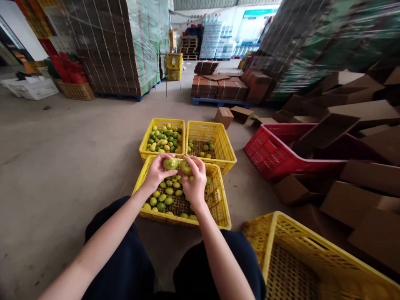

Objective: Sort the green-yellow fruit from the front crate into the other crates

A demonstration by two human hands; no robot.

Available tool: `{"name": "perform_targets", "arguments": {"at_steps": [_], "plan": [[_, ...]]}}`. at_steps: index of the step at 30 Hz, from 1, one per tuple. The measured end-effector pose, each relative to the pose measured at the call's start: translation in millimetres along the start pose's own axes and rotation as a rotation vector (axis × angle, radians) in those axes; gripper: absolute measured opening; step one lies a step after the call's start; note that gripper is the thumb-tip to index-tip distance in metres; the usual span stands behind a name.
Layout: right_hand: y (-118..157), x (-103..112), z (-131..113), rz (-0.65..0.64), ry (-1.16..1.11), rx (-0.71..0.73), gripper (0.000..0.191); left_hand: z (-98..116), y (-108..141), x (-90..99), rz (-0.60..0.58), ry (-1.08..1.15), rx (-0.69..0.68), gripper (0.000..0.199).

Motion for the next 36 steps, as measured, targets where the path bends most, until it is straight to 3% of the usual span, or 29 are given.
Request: {"name": "perform_targets", "arguments": {"at_steps": [5, 12, 18, 21, 23, 26, 29, 31, 36], "plan": [[1.1, -1.0, 0.0, 0.013, -0.029, 0.006, 0.037, 1.9, 1.1, -0.8, -0.007, 0.002, -0.003, 0.039], [4.9, -3.8, 2.4, 0.004, -0.102, -0.085, 0.041, 2.1, 2.6, -3.1, 0.029, 0.104, 0.073, 0.045], [4.5, -4.8, 1.7, -0.013, -0.208, -0.224, 0.048, -3.8, 0.6, 0.2, 0.088, 0.146, 0.195, 0.038], [3.9, -8.4, 6.2, -0.036, -0.387, -0.419, 0.052, -8.8, -1.1, 4.1, 0.145, 0.142, 0.291, 0.033], [3.0, -11.5, 11.5, -0.052, -0.536, -0.619, 0.043, -12.5, -2.3, 6.7, 0.188, 0.151, 0.379, 0.026], [3.1, -16.8, 20.6, -0.086, -0.81, -1.043, 0.02, -18.1, -2.9, 9.9, 0.262, 0.177, 0.592, 0.023], [5.0, -20.6, 25.0, -0.131, -1.035, -1.42, 0.022, -22.3, -1.3, 12.4, 0.36, 0.228, 0.81, 0.029], [5.9, -21.7, 25.5, -0.128, -1.113, -1.522, 0.022, -23.6, -0.1, 13.2, 0.385, 0.26, 0.896, 0.031], [9.1, -25.1, 24.4, -0.093, -1.12, -1.562, 0.019, -25.4, 1.3, 12.8, 0.368, 0.32, 1.01, 0.035]]}}
Point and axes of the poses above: each hand's wrist, its own y-axis away from the middle knuckle, its own x-axis out of the back of the hand, z = x × y, the point moved 2 cm from there along -y, towards the middle knuckle, and after that the axes turned 1 degree about z, right-handed, at the moved point
